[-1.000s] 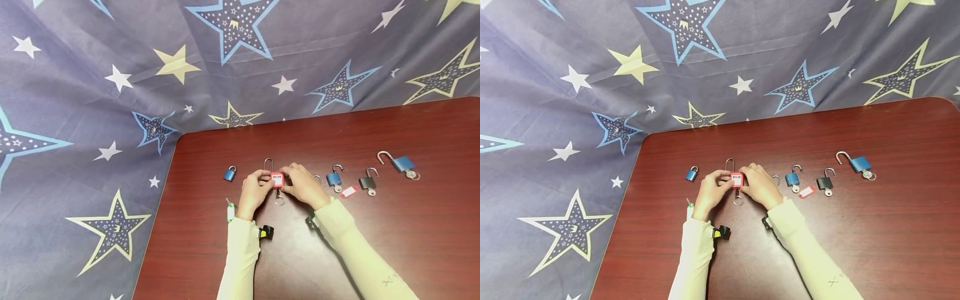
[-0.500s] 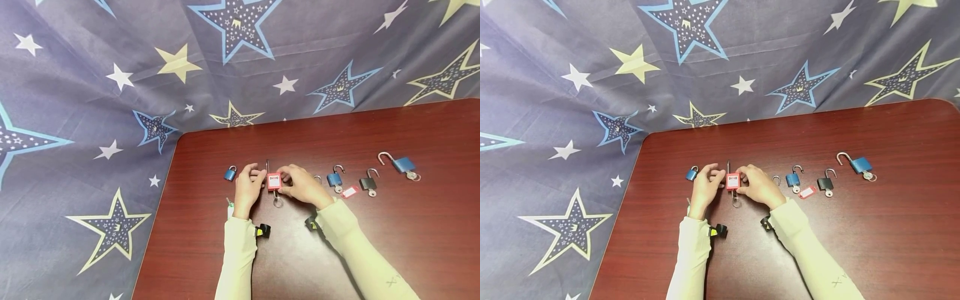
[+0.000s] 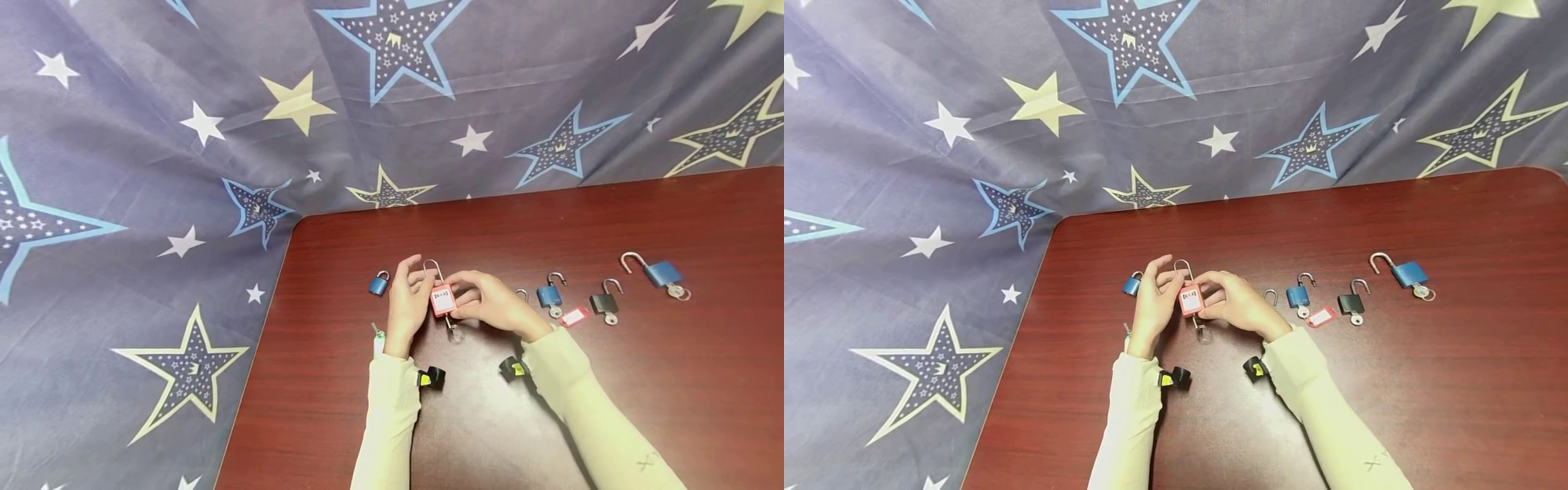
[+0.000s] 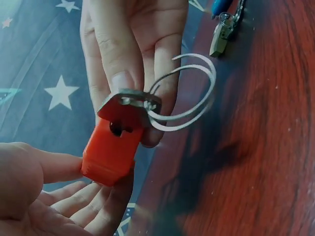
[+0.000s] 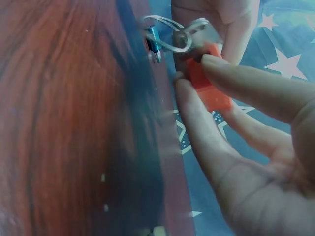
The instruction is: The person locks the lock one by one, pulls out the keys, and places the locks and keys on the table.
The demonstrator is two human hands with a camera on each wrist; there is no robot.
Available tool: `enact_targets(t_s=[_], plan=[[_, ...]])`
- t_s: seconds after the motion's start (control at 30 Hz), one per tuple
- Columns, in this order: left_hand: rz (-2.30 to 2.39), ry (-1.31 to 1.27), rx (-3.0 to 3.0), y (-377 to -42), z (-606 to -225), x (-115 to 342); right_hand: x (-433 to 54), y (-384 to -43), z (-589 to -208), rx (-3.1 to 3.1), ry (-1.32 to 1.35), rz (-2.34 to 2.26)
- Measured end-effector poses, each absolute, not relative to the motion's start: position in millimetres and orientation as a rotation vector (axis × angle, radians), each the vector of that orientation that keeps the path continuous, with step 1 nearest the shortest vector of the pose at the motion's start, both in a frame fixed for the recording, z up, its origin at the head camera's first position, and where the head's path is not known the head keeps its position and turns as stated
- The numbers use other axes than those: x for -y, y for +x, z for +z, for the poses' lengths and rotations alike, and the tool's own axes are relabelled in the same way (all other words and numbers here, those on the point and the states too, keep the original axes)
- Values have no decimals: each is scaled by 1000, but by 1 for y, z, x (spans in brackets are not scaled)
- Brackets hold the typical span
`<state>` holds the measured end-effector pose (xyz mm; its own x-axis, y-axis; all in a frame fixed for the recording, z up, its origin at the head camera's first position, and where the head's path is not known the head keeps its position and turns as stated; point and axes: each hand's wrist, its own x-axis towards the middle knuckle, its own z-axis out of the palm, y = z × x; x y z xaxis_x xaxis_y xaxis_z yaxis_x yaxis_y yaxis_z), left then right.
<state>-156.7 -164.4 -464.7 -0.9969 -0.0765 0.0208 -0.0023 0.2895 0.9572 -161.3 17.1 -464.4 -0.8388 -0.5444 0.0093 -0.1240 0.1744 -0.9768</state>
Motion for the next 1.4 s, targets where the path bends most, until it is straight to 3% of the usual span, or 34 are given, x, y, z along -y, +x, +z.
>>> enact_targets(t_s=[0.47,1.4], plan=[[-2117,-28,2212,-159,-467,169,-15,-165,-469,-1978,-554,-1856],[-2238,-61,2145,-158,-459,168,-22,-165,-464,-1814,-426,-1977]])
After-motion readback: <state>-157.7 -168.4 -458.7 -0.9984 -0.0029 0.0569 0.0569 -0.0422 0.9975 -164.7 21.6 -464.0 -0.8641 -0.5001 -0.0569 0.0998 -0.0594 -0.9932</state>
